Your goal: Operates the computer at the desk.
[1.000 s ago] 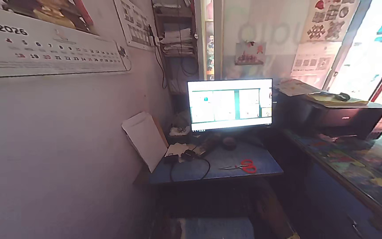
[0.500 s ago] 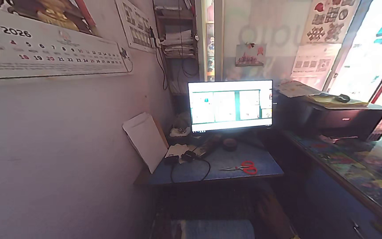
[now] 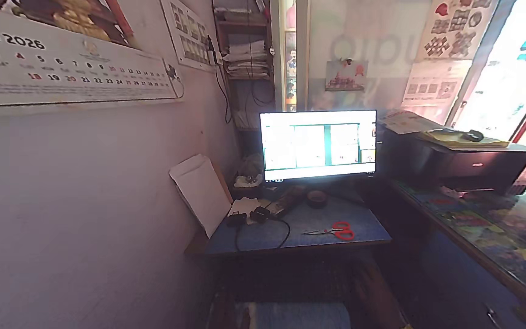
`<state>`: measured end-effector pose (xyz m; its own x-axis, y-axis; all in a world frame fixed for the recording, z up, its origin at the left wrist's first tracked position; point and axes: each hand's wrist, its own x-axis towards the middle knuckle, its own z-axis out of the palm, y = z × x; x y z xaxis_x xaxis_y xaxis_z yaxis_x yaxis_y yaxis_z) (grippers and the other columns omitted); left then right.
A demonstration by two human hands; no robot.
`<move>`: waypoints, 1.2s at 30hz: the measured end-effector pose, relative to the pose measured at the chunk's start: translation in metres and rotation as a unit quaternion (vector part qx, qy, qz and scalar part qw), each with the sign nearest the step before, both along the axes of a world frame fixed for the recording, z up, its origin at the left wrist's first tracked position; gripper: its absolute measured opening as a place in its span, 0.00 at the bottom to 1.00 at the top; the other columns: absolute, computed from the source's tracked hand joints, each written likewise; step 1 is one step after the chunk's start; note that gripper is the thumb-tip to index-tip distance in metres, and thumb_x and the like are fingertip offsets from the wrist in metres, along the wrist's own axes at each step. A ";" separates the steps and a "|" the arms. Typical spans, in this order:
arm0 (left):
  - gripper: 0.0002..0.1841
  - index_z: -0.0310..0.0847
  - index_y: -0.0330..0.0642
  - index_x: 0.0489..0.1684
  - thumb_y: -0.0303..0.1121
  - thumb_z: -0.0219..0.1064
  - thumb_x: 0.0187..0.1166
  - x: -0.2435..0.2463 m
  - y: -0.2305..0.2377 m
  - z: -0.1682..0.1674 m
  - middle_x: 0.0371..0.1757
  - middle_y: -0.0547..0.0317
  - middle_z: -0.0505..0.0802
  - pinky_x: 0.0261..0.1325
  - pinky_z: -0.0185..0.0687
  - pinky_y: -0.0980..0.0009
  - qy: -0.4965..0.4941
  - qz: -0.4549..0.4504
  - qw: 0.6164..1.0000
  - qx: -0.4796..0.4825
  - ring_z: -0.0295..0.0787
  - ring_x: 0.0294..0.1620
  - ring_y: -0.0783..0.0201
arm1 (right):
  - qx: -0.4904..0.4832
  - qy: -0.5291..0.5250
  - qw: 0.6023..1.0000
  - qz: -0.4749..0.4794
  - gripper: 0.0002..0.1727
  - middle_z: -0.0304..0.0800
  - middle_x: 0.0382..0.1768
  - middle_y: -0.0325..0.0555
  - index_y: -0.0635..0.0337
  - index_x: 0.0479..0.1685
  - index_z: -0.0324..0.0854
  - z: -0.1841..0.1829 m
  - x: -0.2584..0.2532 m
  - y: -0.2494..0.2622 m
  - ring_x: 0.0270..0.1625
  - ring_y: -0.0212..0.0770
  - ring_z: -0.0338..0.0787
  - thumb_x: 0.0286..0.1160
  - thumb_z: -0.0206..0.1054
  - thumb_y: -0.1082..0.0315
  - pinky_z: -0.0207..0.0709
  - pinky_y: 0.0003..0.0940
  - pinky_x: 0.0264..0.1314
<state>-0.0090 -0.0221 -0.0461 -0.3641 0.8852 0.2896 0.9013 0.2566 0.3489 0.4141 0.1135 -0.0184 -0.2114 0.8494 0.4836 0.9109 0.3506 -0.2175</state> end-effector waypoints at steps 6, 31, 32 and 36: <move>0.40 0.67 0.32 0.85 0.58 0.54 0.84 0.003 -0.003 0.002 0.92 0.32 0.60 0.94 0.46 0.46 0.003 0.001 1.000 0.007 0.49 0.94 0.35 | 0.011 -0.008 1.000 -0.002 0.26 0.82 0.76 0.52 0.50 0.73 0.84 0.001 0.000 -0.003 0.79 0.54 0.81 0.78 0.61 0.53 0.75 0.51 0.80; 0.27 0.81 0.36 0.72 0.48 0.61 0.84 0.017 -0.011 0.035 0.82 0.37 0.78 0.85 0.66 0.46 -0.047 -0.060 0.997 0.003 0.73 0.84 0.40 | -0.026 -0.026 0.999 -0.008 0.25 0.82 0.76 0.53 0.55 0.65 0.88 0.006 0.001 -0.003 0.77 0.58 0.81 0.72 0.64 0.52 0.76 0.54 0.77; 0.26 0.83 0.38 0.71 0.48 0.60 0.84 0.016 -0.011 0.036 0.81 0.37 0.79 0.85 0.66 0.47 -0.039 -0.073 0.997 -0.004 0.74 0.82 0.40 | -0.020 -0.024 1.000 -0.006 0.26 0.82 0.76 0.53 0.56 0.65 0.88 0.006 0.001 -0.002 0.77 0.58 0.81 0.72 0.63 0.53 0.76 0.54 0.77; 0.25 0.85 0.41 0.69 0.49 0.58 0.85 0.010 -0.008 0.024 0.80 0.39 0.81 0.85 0.66 0.47 -0.010 -0.111 0.994 -0.003 0.75 0.82 0.41 | -0.060 -0.016 0.998 -0.028 0.30 0.80 0.77 0.55 0.58 0.73 0.82 0.013 -0.002 -0.002 0.79 0.58 0.79 0.72 0.64 0.52 0.73 0.55 0.80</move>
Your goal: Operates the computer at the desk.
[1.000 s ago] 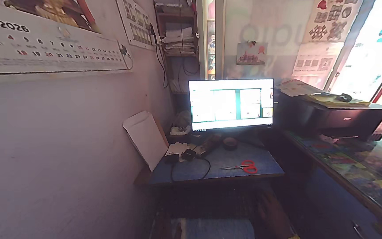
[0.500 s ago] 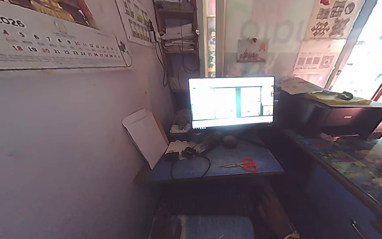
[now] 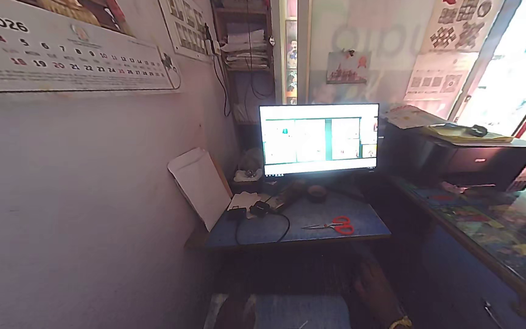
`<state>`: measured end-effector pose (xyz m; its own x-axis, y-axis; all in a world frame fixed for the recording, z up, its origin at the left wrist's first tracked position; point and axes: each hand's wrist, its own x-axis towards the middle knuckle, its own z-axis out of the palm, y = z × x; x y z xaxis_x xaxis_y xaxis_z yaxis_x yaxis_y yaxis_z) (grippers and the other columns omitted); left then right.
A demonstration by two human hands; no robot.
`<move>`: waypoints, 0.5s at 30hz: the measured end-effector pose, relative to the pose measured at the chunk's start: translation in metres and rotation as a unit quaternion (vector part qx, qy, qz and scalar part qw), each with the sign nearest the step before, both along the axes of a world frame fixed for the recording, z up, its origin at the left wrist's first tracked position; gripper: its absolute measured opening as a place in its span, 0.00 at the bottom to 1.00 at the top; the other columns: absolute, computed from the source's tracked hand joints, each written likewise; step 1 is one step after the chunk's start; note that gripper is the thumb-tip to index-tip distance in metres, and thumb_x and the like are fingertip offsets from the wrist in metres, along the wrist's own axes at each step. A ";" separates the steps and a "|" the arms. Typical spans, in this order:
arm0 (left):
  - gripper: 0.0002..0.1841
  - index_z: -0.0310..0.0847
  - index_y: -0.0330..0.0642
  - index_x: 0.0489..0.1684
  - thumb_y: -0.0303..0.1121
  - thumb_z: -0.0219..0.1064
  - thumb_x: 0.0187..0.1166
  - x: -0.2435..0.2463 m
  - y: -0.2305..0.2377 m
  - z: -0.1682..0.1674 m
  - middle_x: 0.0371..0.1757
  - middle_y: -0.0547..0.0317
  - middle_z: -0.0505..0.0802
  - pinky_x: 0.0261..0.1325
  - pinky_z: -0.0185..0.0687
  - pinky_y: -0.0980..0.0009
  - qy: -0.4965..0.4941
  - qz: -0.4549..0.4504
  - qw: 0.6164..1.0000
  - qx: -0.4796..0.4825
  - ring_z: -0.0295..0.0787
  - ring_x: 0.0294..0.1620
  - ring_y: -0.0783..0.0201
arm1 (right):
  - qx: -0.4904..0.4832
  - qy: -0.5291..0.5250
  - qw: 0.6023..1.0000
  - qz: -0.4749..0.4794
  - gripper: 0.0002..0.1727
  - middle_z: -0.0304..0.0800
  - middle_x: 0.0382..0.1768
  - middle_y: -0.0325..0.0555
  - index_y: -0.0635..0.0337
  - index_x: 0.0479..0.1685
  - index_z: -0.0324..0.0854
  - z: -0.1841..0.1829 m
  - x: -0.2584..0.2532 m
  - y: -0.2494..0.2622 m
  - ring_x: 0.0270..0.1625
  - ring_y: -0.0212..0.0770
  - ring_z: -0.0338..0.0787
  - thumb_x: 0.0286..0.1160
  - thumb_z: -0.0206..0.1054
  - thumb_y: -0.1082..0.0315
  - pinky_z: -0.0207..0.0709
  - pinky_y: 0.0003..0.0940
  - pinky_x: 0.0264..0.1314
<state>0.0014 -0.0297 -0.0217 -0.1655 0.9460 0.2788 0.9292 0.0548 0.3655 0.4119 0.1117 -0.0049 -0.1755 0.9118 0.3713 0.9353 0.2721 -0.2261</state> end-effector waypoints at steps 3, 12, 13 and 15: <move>0.24 0.85 0.41 0.69 0.47 0.58 0.85 -0.002 0.000 -0.006 0.80 0.40 0.81 0.86 0.64 0.48 0.003 -0.017 1.000 0.019 0.73 0.84 0.41 | -0.066 0.022 0.997 -0.045 0.32 0.79 0.77 0.59 0.59 0.78 0.76 0.019 -0.007 -0.005 0.80 0.59 0.78 0.75 0.64 0.54 0.70 0.56 0.83; 0.24 0.85 0.39 0.69 0.46 0.58 0.86 -0.003 0.003 -0.009 0.79 0.39 0.82 0.86 0.65 0.46 0.005 -0.036 0.999 0.029 0.73 0.84 0.39 | -0.071 -0.006 0.997 -0.039 0.36 0.71 0.84 0.60 0.59 0.85 0.70 0.016 -0.004 -0.008 0.86 0.58 0.71 0.78 0.63 0.50 0.66 0.52 0.87; 0.24 0.85 0.39 0.69 0.45 0.59 0.86 -0.002 0.003 -0.008 0.79 0.39 0.82 0.86 0.65 0.45 0.004 -0.039 0.999 0.030 0.73 0.83 0.39 | -0.054 -0.009 0.998 -0.037 0.36 0.74 0.82 0.58 0.58 0.83 0.72 0.011 -0.002 -0.008 0.85 0.58 0.73 0.78 0.62 0.47 0.67 0.52 0.86; 0.22 0.85 0.38 0.68 0.43 0.61 0.84 -0.003 0.003 -0.006 0.77 0.39 0.83 0.84 0.67 0.44 -0.003 -0.042 0.999 0.033 0.75 0.82 0.39 | -0.016 0.006 0.999 -0.038 0.36 0.78 0.79 0.57 0.57 0.80 0.77 0.007 0.000 -0.008 0.83 0.60 0.76 0.79 0.58 0.43 0.67 0.57 0.85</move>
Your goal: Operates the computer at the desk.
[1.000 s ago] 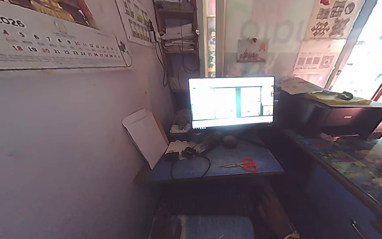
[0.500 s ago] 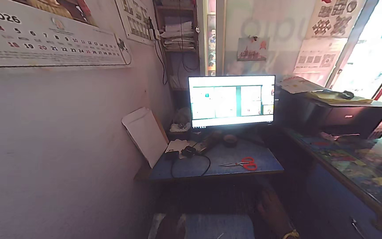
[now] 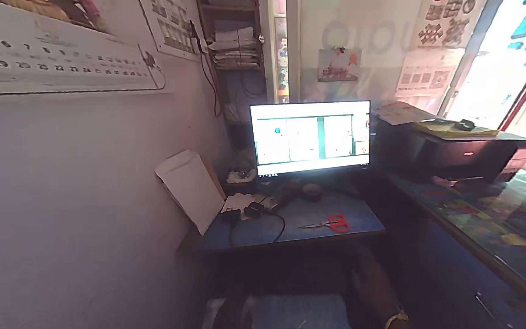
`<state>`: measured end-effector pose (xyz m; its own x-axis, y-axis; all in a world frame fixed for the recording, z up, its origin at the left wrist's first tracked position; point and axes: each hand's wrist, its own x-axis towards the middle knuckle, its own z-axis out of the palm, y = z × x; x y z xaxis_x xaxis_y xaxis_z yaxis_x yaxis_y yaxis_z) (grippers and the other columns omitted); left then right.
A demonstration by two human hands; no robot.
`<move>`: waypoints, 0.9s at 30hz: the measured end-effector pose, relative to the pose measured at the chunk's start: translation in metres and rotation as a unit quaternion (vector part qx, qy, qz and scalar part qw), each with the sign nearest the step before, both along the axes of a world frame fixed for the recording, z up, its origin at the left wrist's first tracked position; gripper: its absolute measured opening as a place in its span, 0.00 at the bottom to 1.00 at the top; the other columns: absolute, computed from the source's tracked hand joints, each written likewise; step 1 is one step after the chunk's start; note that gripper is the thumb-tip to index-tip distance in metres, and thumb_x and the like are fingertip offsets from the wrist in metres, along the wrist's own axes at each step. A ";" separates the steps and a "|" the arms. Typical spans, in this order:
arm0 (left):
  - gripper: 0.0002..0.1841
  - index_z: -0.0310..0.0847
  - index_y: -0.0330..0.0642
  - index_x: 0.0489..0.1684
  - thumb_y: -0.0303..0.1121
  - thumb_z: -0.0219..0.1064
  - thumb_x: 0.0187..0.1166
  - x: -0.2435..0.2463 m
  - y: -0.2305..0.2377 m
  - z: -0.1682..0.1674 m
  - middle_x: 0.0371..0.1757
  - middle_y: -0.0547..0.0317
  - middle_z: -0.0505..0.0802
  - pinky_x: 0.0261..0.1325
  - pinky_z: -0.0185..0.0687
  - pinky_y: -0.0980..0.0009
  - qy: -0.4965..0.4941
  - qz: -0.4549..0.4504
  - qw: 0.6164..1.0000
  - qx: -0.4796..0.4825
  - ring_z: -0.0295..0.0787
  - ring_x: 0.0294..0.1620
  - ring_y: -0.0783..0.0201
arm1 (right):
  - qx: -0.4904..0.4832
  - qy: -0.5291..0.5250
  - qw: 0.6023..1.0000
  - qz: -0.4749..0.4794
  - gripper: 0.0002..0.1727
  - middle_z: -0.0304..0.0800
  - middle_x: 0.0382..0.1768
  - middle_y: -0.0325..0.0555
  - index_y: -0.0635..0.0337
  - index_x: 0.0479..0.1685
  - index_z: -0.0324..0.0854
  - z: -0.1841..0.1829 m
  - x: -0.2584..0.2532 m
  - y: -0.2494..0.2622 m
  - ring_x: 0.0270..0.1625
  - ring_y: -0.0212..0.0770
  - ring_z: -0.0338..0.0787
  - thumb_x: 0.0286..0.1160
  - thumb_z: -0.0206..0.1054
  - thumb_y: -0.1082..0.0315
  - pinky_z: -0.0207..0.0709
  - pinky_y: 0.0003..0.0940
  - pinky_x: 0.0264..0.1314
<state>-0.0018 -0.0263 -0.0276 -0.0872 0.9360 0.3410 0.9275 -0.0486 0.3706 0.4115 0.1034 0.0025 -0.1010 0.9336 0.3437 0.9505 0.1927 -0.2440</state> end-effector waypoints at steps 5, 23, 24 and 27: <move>0.22 0.86 0.42 0.69 0.42 0.57 0.85 0.009 0.005 0.018 0.77 0.41 0.84 0.83 0.68 0.46 0.002 0.023 0.998 -0.057 0.77 0.81 0.42 | 0.030 0.122 0.988 -0.088 0.23 0.90 0.61 0.61 0.61 0.68 0.84 0.021 0.001 -0.010 0.68 0.65 0.86 0.82 0.59 0.58 0.70 0.67 0.77; 0.24 0.85 0.36 0.66 0.46 0.53 0.88 0.004 0.003 0.002 0.78 0.39 0.82 0.88 0.61 0.47 0.012 0.010 1.000 -0.023 0.73 0.83 0.39 | 0.072 0.126 0.989 0.003 0.24 0.87 0.70 0.55 0.59 0.67 0.86 0.002 0.012 0.001 0.76 0.58 0.82 0.75 0.65 0.58 0.71 0.58 0.81; 0.24 0.84 0.35 0.67 0.45 0.55 0.88 0.002 0.003 0.002 0.79 0.38 0.81 0.88 0.61 0.46 0.008 0.005 1.000 -0.024 0.71 0.85 0.38 | 0.043 0.092 0.995 0.011 0.26 0.84 0.74 0.55 0.57 0.70 0.85 0.002 0.009 0.001 0.80 0.57 0.79 0.75 0.65 0.55 0.69 0.56 0.84; 0.24 0.84 0.35 0.68 0.46 0.56 0.88 -0.001 0.003 -0.001 0.80 0.39 0.80 0.88 0.63 0.46 0.009 0.005 1.000 -0.014 0.71 0.85 0.38 | -0.039 0.028 0.999 0.008 0.32 0.76 0.81 0.53 0.53 0.75 0.81 0.004 0.002 0.004 0.85 0.54 0.72 0.77 0.61 0.45 0.64 0.52 0.88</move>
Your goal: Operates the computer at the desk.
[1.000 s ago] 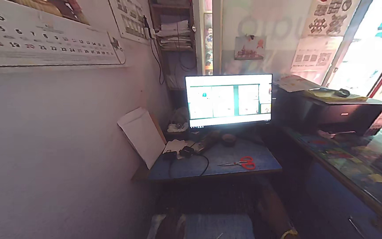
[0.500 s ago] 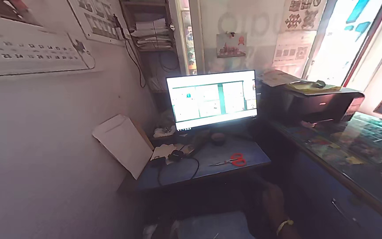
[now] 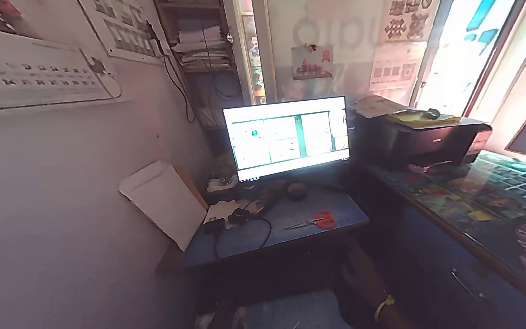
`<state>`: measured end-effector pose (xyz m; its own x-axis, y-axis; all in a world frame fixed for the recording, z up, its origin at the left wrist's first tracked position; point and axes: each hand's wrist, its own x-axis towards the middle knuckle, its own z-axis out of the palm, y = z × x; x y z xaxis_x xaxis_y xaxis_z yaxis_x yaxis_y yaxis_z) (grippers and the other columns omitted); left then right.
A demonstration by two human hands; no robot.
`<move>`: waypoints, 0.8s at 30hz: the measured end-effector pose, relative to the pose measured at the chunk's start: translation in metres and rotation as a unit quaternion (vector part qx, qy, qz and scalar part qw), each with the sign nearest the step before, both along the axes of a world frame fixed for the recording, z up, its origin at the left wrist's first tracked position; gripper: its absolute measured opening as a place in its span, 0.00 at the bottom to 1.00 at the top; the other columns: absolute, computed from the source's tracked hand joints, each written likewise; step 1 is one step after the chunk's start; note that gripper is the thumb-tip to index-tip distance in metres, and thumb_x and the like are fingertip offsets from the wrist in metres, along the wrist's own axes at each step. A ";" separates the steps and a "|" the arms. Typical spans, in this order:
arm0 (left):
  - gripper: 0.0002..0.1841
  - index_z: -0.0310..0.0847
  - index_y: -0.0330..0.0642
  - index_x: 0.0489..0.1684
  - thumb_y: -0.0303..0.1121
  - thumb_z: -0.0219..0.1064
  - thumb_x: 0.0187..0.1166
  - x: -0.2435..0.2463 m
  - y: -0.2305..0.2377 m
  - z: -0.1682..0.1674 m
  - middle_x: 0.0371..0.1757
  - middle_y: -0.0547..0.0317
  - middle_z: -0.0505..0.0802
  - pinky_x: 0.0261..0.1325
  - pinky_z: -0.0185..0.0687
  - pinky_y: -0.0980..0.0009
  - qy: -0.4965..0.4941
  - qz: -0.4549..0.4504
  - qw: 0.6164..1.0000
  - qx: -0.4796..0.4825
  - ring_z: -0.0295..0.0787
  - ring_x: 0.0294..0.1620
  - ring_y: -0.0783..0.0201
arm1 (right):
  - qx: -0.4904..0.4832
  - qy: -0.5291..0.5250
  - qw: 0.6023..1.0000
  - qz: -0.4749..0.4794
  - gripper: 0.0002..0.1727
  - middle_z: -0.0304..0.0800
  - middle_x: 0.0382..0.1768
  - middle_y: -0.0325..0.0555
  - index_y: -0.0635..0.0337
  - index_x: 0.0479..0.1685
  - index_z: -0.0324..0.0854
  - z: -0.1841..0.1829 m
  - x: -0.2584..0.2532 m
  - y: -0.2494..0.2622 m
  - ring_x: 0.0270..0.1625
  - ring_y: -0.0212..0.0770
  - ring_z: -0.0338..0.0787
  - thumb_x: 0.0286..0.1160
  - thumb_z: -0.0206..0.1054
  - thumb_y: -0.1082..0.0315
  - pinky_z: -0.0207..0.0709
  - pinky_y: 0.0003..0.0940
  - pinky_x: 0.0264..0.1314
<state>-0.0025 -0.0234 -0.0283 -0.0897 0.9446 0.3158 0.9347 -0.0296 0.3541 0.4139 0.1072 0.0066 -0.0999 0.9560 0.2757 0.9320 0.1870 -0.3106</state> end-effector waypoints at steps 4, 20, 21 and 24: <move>0.25 0.83 0.37 0.69 0.47 0.56 0.87 0.001 0.000 0.002 0.80 0.39 0.80 0.87 0.64 0.47 0.001 0.011 1.000 -0.010 0.72 0.85 0.40 | 0.026 -0.019 0.999 0.006 0.32 0.77 0.80 0.51 0.51 0.74 0.82 -0.010 0.001 0.007 0.83 0.52 0.75 0.77 0.60 0.43 0.69 0.51 0.85; 0.27 0.79 0.33 0.73 0.47 0.53 0.89 0.001 -0.006 -0.004 0.82 0.37 0.79 0.89 0.62 0.49 -0.001 0.021 1.000 -0.016 0.70 0.86 0.40 | 0.050 -0.009 0.999 0.013 0.30 0.79 0.79 0.50 0.52 0.76 0.80 -0.011 -0.003 0.003 0.81 0.53 0.78 0.77 0.60 0.48 0.71 0.52 0.82; 0.27 0.80 0.33 0.72 0.47 0.54 0.89 0.001 -0.006 -0.003 0.81 0.37 0.79 0.89 0.62 0.48 -0.002 0.020 1.000 -0.012 0.70 0.86 0.39 | 0.049 -0.011 0.999 0.015 0.30 0.79 0.79 0.50 0.52 0.76 0.80 -0.011 -0.004 0.004 0.82 0.53 0.77 0.78 0.60 0.48 0.71 0.52 0.82; 0.26 0.83 0.33 0.69 0.46 0.56 0.88 0.003 -0.008 0.000 0.79 0.37 0.81 0.87 0.62 0.45 -0.012 0.022 1.000 0.009 0.72 0.84 0.37 | 0.026 -0.016 0.999 0.015 0.31 0.76 0.81 0.49 0.51 0.78 0.79 -0.010 -0.004 0.005 0.84 0.51 0.75 0.78 0.59 0.48 0.69 0.50 0.85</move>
<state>0.0002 -0.0309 -0.0287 -0.1391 0.9335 0.3304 0.9267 0.0051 0.3758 0.4097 0.1127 -0.0035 -0.1370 0.9372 0.3209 0.9352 0.2291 -0.2700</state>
